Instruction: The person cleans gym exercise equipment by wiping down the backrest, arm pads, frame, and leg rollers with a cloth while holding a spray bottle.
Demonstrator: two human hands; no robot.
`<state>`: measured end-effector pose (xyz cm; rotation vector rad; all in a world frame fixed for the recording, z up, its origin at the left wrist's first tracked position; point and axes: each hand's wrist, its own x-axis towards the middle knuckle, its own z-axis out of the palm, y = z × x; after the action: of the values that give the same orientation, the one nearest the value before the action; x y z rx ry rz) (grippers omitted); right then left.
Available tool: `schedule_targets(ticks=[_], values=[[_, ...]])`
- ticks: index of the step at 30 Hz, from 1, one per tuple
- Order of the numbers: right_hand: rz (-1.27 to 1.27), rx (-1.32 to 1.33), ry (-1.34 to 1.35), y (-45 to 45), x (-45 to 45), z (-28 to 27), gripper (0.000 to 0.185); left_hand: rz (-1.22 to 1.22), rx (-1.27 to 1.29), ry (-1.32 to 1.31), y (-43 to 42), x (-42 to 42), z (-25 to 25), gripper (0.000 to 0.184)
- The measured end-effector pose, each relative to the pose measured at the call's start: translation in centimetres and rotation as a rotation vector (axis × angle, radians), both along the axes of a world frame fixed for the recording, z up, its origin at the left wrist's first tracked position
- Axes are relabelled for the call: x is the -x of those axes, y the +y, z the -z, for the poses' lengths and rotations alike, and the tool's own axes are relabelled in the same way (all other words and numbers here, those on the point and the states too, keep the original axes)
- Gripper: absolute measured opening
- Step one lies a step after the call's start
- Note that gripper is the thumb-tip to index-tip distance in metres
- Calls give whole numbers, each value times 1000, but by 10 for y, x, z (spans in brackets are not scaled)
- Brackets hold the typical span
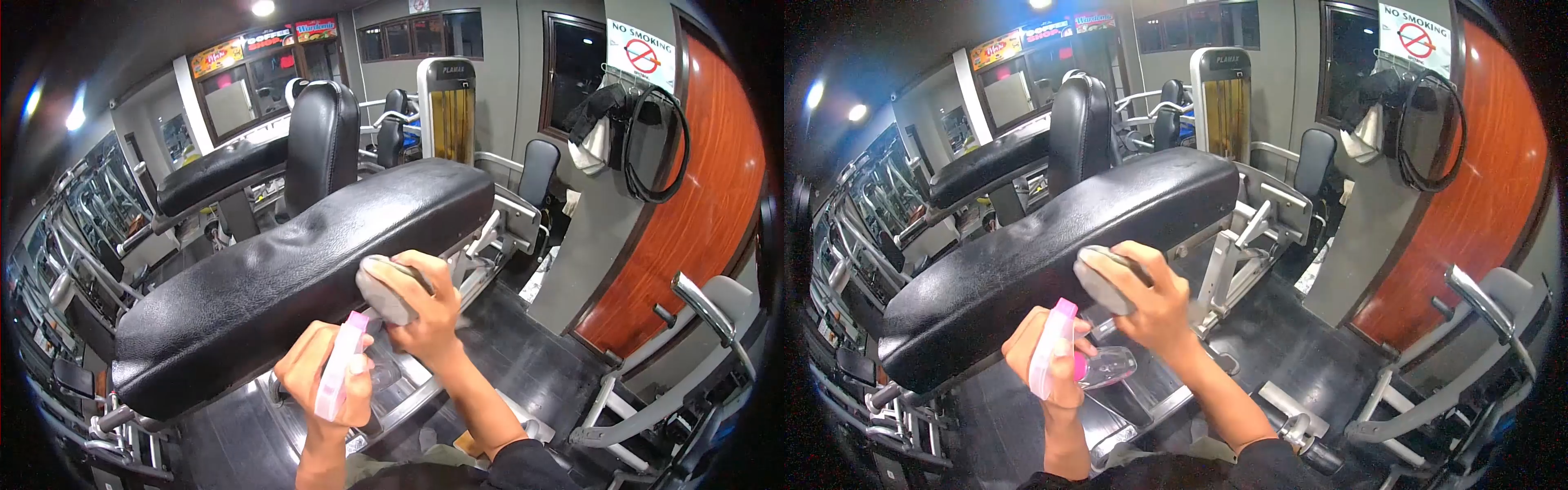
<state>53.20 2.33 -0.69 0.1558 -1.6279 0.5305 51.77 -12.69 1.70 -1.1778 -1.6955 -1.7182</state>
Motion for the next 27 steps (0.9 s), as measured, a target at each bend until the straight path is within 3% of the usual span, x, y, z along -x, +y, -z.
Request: schedule_targets(ticks=[4,8,14,16,20,23,26,27], values=[[209,122,46,61,4,14,60,-18,12,49,9,2,4,24],[234,352,26,70,1,-3,55,-20,56,44,26,3,11,25],[101,-18,25,50,4,30,60,67,51,2,45,5,18,23],[164,-15,83,76,9,38,58,61,48,12,48,4,18,24],[316,310,159,113,16,30,60,48,81,94,53,7,16,26],[297,384,68,85,9,9,60,59,92,58,58,8,16,26],[141,56,22,66,5,20,61,86,75,-6,65,8,17,25],[142,59,23,71,7,22,61,89,81,4,66,8,17,25]])
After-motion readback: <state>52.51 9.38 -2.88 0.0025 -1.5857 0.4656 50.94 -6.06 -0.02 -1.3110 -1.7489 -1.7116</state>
